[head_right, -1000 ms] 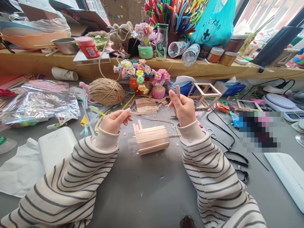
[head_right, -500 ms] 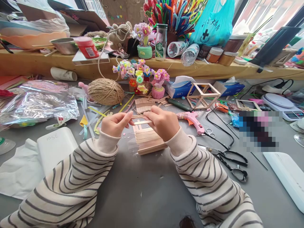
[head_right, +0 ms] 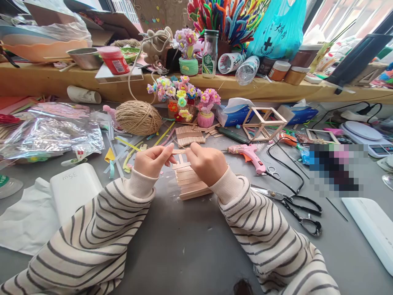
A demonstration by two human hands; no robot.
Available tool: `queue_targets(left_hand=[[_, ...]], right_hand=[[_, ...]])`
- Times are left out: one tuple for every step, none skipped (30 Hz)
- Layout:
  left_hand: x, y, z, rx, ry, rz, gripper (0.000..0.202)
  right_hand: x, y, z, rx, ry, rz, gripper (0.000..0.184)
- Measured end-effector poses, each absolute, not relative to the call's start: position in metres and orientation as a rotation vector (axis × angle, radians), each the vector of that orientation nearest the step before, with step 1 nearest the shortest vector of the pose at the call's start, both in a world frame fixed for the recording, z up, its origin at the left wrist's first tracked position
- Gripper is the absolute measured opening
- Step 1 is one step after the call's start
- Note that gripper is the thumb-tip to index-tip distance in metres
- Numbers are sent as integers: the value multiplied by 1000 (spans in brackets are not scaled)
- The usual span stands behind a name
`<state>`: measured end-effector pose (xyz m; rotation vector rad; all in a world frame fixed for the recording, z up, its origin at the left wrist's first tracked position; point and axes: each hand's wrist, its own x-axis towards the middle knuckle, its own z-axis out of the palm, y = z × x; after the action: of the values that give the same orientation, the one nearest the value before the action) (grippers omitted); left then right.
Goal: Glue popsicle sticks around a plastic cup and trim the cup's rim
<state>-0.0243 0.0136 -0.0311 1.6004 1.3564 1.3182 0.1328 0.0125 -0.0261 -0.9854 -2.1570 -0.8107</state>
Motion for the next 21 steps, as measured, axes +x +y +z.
queue_targets(left_hand=[[-24, 13, -31, 1598, 1352, 1320, 32], [-25, 13, -31, 1596, 1348, 1323, 32], [-25, 13, -31, 1592, 1347, 1329, 32], [-25, 13, -31, 1587, 1348, 1333, 31], [-26, 13, -30, 1579, 1350, 1339, 31], [-26, 13, -30, 1571, 1352, 1344, 32], [-27, 13, -30, 1559, 1355, 1349, 32], [-27, 14, -30, 1546, 1356, 1356, 32], [-27, 14, -30, 1534, 1355, 1363, 32], [-27, 15, -30, 1523, 1352, 1371, 32], [-27, 15, -31, 1517, 1347, 1378, 31], [-27, 15, -31, 1515, 1340, 1382, 31], [-27, 16, -32, 1515, 1332, 1385, 31], [-27, 16, -32, 1512, 1326, 1387, 31], [-27, 16, -33, 1509, 1323, 1389, 31], [-28, 16, -33, 1509, 1322, 1389, 31], [-28, 16, -33, 1510, 1325, 1390, 31], [-28, 16, -33, 1514, 1330, 1389, 32], [-28, 16, -33, 1522, 1335, 1386, 32], [-28, 16, -33, 1532, 1339, 1381, 32], [-28, 16, -33, 1541, 1343, 1377, 32]], right_hand=[[133, 13, -26, -993, -2142, -789, 23], [133, 13, -26, -1004, -2119, -762, 22], [134, 14, -26, -1018, -2092, -724, 21], [135, 15, -26, -1035, -2058, -670, 20], [136, 16, -26, -1054, -2020, -593, 18], [138, 17, -26, -1071, -1977, -500, 16], [140, 19, -26, -1082, -1932, -401, 14], [142, 21, -26, -1088, -1888, -303, 12], [144, 23, -26, -1092, -1847, -218, 10], [146, 25, -25, -1097, -1807, -145, 9], [148, 27, -25, -1104, -1770, -80, 8], [149, 28, -25, -1116, -1733, -25, 8], [151, 29, -24, -1133, -1703, 21, 8], [151, 30, -24, -1154, -1682, 52, 9], [152, 31, -24, -1179, -1673, 66, 11], [153, 32, -24, -1205, -1672, 68, 14], [153, 33, -24, -1228, -1679, 65, 16], [154, 34, -24, -1242, -1687, 64, 17], [154, 34, -24, -1244, -1697, 68, 16], [155, 34, -24, -1236, -1708, 73, 14], [155, 34, -24, -1219, -1726, 72, 12]])
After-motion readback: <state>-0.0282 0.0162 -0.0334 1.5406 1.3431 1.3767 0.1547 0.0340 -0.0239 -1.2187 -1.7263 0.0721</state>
